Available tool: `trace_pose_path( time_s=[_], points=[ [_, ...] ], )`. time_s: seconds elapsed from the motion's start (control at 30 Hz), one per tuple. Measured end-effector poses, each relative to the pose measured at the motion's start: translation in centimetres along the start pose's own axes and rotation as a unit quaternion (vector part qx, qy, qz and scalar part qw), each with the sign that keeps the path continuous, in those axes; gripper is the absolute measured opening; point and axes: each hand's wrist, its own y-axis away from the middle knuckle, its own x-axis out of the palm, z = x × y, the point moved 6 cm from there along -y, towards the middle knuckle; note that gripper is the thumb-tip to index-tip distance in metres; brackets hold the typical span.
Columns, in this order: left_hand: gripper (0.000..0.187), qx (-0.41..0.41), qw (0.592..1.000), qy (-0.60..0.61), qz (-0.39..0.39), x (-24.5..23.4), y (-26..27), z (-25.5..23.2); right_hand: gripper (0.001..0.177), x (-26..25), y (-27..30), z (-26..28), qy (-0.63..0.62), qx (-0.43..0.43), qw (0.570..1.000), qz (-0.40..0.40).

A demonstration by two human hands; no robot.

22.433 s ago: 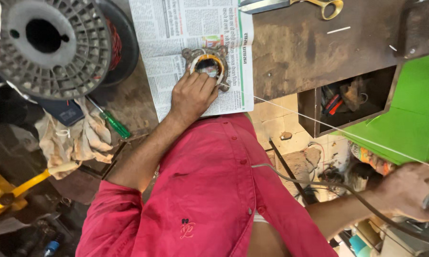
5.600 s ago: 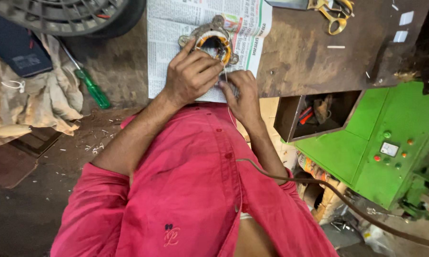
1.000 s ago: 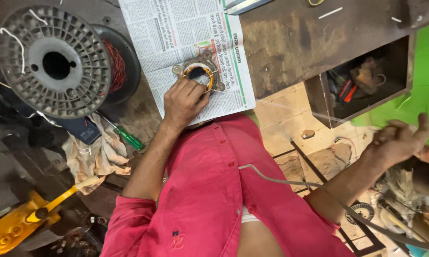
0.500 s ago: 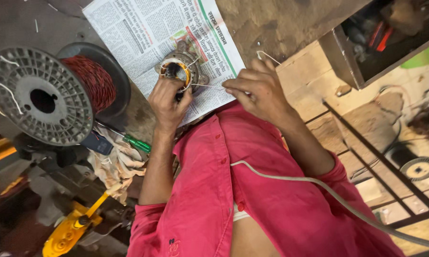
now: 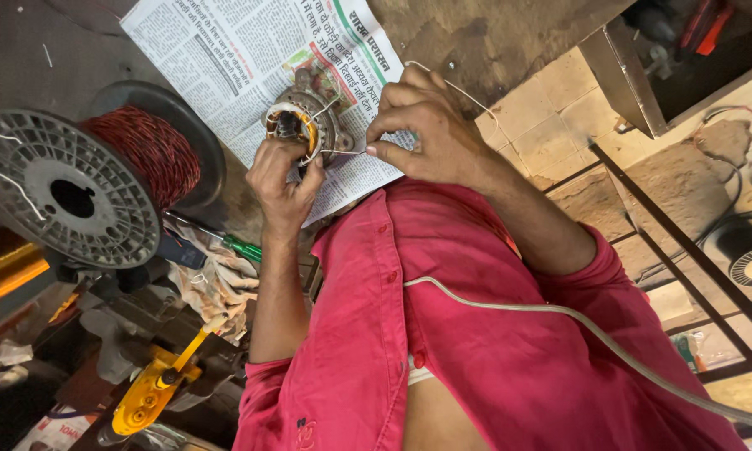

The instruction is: The person winds a white wire around a small motor stator placed on a newspaper. They repeatedly wrap the wire by hand, occasionally adjusting the stator and pulling the wire taut. The person uses scissors to cut the wire near the end of the clip.

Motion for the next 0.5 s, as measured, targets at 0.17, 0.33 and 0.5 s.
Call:
trace_pose_path(
  time_s=[0.17, 0.33, 0.5],
  points=[
    [0.018, -0.013, 1.000, -0.002, 0.006, 0.1, 0.2, 0.3, 0.013, 0.3, -0.8, -0.2, -0.003, -0.007, 1.000, 0.020],
    [0.018, -0.018, 1.000, -0.004, 0.007, 0.3, 0.2, 0.6, 0.014, 0.5, -1.5, -1.0, 0.016, 0.000, 0.999, 0.033],
    [0.018, -0.022, 1.000, 0.000, 0.009, 0.3, 0.1, 0.4, 0.014, -0.3, -1.4, -1.1, -0.003, -0.022, 1.000, 0.016]
  ],
)
